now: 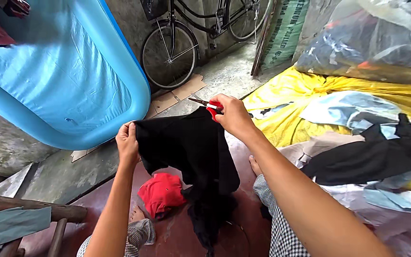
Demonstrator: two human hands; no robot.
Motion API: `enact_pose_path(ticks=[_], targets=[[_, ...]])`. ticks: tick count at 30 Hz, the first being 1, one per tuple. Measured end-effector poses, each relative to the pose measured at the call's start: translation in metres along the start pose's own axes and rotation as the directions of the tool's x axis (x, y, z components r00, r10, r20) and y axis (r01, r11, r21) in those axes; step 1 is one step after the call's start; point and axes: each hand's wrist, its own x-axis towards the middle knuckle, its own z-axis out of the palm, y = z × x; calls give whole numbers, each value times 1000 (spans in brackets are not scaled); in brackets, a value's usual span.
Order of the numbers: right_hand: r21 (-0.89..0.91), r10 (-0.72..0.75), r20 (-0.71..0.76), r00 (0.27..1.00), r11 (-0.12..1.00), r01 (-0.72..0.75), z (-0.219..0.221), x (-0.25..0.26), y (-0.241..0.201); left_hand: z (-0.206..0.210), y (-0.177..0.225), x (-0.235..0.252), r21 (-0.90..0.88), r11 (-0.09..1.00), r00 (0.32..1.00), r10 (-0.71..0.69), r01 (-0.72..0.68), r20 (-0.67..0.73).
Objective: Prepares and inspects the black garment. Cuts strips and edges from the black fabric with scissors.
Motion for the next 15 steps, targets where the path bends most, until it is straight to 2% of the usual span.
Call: enact_pose_path(ticks=[4, 7, 9, 11, 13, 15], targets=[[-49, -4, -29, 1000, 999, 2, 2, 1, 2, -9, 34, 32, 100, 990, 994, 95, -100, 48], [-3, -10, -102, 995, 1000, 10, 1, 3, -2, -19, 60, 54, 281, 921, 955, 221, -271, 195], [22, -23, -167, 986, 999, 27, -1, 4, -5, -25, 75, 61, 418, 792, 877, 291, -445, 381], [44, -36, -230, 973, 998, 47, -4, 5, -5, -29, 83, 62, 495, 618, 760, 284, -611, 584], [58, -50, -277, 960, 996, 69, -5, 6, -3, -30, 80, 59, 549, 441, 672, 188, -710, 716], [67, -48, -290, 956, 995, 70, -5, 7, -1, -30, 72, 54, 616, 311, 650, 7, -724, 760]])
